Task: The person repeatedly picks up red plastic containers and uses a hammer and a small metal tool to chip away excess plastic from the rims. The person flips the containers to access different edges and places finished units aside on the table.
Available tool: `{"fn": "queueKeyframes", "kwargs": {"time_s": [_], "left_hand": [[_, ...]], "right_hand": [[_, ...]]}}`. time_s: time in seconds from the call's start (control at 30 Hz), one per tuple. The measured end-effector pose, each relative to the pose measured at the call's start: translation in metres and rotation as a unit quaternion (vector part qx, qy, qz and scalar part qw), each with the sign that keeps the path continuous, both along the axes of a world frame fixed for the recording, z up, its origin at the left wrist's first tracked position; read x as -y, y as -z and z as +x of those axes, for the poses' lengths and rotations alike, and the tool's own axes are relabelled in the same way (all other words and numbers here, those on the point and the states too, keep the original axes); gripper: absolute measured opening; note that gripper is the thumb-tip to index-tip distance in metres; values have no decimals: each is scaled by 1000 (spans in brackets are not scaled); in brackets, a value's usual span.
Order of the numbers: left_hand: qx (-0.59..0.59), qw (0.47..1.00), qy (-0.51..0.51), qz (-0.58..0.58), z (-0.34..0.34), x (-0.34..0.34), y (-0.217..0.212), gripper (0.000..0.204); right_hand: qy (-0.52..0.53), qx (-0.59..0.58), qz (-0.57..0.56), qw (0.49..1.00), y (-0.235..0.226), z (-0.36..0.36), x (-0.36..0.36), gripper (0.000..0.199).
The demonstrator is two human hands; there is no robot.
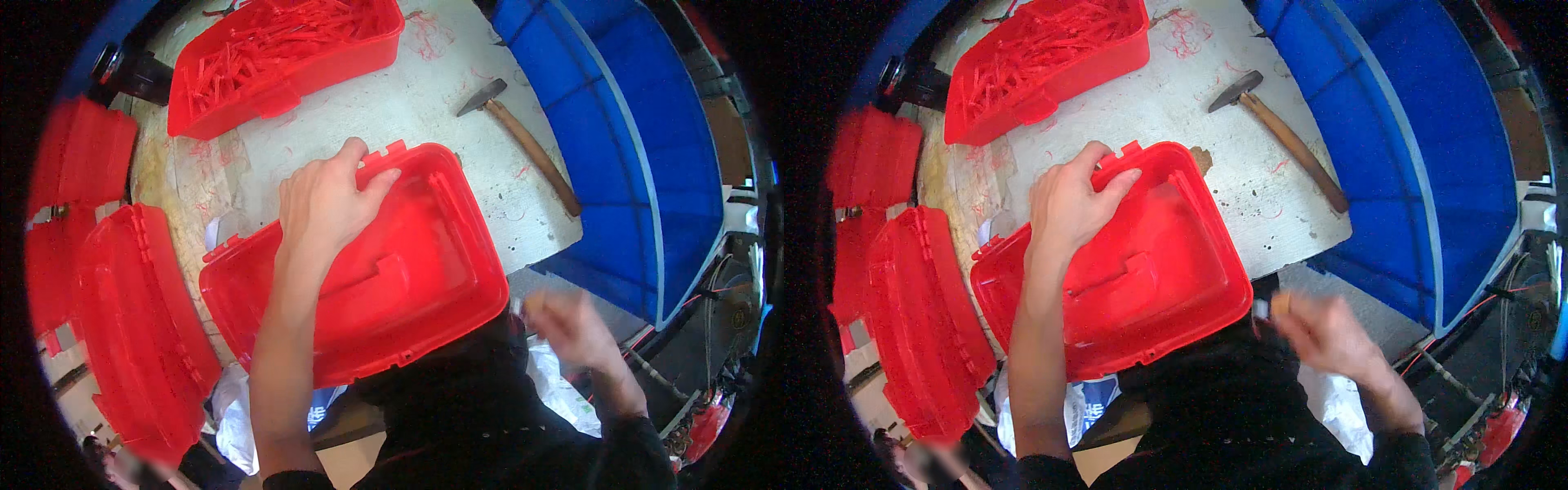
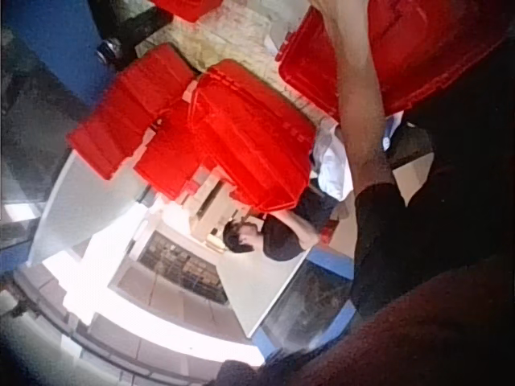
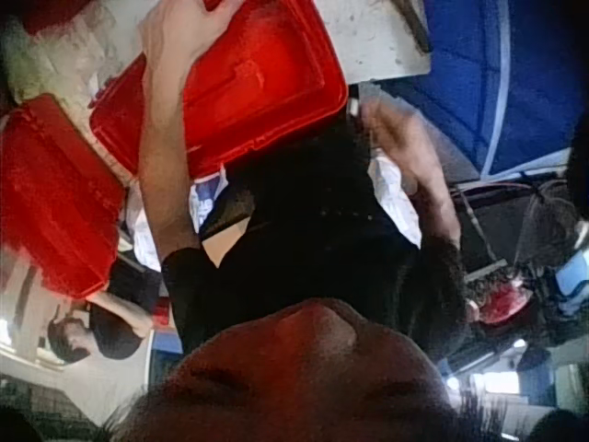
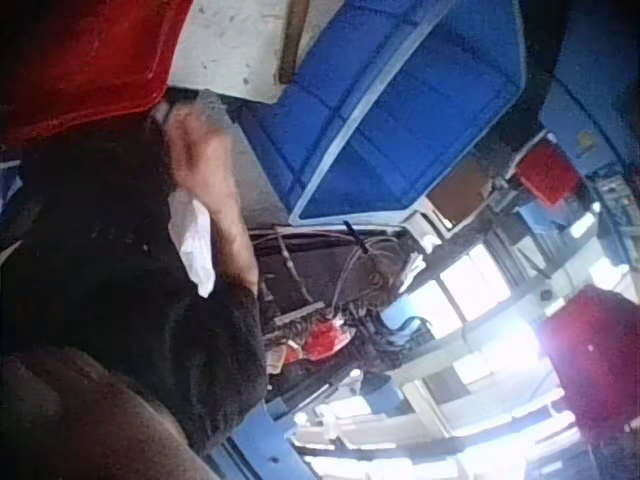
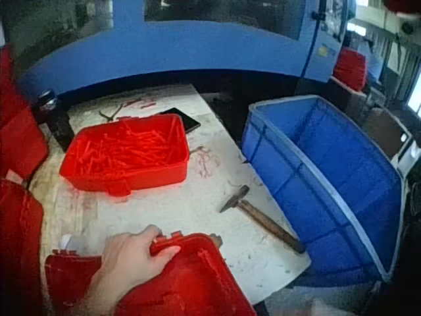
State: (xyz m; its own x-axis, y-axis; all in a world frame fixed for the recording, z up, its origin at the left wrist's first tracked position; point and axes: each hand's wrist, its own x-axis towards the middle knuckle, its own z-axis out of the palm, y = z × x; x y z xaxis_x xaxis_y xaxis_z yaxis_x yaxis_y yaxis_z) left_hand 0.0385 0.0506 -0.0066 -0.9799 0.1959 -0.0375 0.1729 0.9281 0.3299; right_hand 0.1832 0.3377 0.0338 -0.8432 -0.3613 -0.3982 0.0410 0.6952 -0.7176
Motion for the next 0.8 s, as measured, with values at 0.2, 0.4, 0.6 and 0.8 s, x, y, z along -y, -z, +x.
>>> {"fn": "queueKeyframes", "kwargs": {"time_s": [0.2,0.4,0.6,0.8], "left_hand": [[19,1000,0,15,0,4,-1,39],[9,999,12,34,0,8,6,37],[-5,999,4,46,-1,10,9,36],[7,1000,10,27,-3,11,6,37]], "right_hand": [[-4,-258,168,952,9,-82,43,15],[7,-243,254,936,7,-90,63,17],[13,-247,266,932,4,-63,66,17],[28,-256,236,937,4,-73,65,16]]}}
